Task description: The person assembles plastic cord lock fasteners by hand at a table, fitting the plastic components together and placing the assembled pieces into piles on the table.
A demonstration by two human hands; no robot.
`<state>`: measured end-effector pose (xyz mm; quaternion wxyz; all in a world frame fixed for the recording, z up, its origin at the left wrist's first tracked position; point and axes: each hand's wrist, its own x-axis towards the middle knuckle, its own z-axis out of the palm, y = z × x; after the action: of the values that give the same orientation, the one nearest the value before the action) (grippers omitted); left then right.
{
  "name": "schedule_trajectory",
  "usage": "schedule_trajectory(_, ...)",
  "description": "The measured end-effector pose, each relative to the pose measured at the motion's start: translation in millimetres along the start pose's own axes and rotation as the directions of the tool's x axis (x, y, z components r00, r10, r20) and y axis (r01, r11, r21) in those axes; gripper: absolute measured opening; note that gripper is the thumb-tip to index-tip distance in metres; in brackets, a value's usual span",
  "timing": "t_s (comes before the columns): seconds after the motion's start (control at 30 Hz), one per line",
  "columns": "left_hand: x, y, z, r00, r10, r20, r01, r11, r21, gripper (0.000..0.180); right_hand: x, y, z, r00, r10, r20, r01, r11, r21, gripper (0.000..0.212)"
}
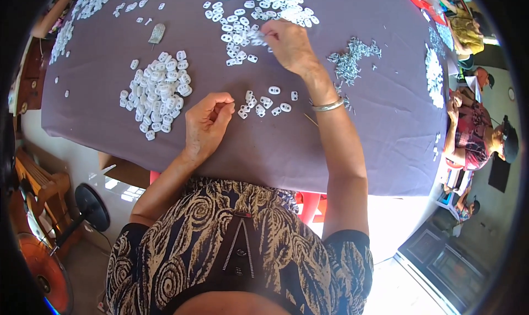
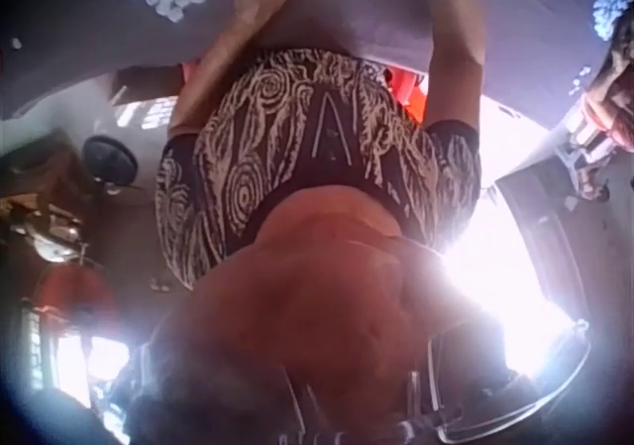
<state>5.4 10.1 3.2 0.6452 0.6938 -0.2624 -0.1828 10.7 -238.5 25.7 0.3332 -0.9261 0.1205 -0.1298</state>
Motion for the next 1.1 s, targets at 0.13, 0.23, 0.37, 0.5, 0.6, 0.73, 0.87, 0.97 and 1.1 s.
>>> schedule_trajectory(0.13, -1, -1, -1, 0.999, 0.046, -0.017, -0.046, 0.999, 0.029, 0.007, 16, -9, 9, 0.996, 0.083, -0.020, -0.080, 0.992, 0.099, 0.014)
schedule_trajectory(0.23, -1, -2, 1, 0.999, 0.032, -0.021, -0.031, 0.999, 0.022, 0.009, 38, -9, 5, 0.997, -0.004, -0.074, 0.006, 1.000, 0.024, 0.013)
schedule_trajectory(0.37, 1, -1, 1, 0.999, 0.045, -0.024, -0.044, 0.998, 0.055, 0.013, 60, -11, 15, 0.978, -0.207, -0.021, 0.206, 0.978, -0.031, 0.017)
schedule_trajectory(0.5, 0, 0, 1, 0.999, 0.001, -0.042, -0.001, 1.000, -0.001, 0.013, 70, -13, 20, 0.939, -0.321, 0.122, 0.337, 0.931, -0.141, 0.026)
schedule_trajectory(0.6, 0, 1, 0, 0.998, 0.010, -0.061, -0.010, 1.000, 0.001, 0.012, 75, -18, 20, 0.943, -0.271, 0.193, 0.310, 0.925, -0.219, 0.029)
schedule_trajectory(0.73, 1, 4, 0, 0.997, 0.068, -0.046, -0.066, 0.997, 0.030, 0.010, 85, -9, 14, 0.917, -0.359, 0.173, 0.393, 0.887, -0.241, 0.022)
schedule_trajectory(0.87, 2, 5, -1, 0.996, 0.083, -0.045, -0.082, 0.996, 0.016, 0.012, 86, -15, 19, 0.926, -0.378, 0.021, 0.376, 0.910, -0.173, 0.013)
schedule_trajectory(0.97, 2, 5, -3, 0.994, 0.091, -0.057, -0.089, 0.995, 0.043, 0.012, 74, -42, 23, 0.937, -0.325, 0.127, 0.338, 0.936, -0.102, 0.009)
schedule_trajectory(1.1, 2, 4, -1, 0.992, 0.105, -0.064, -0.103, 0.994, 0.040, 0.012, 81, -27, 31, 0.883, -0.445, 0.152, 0.470, 0.850, -0.238, 0.012)
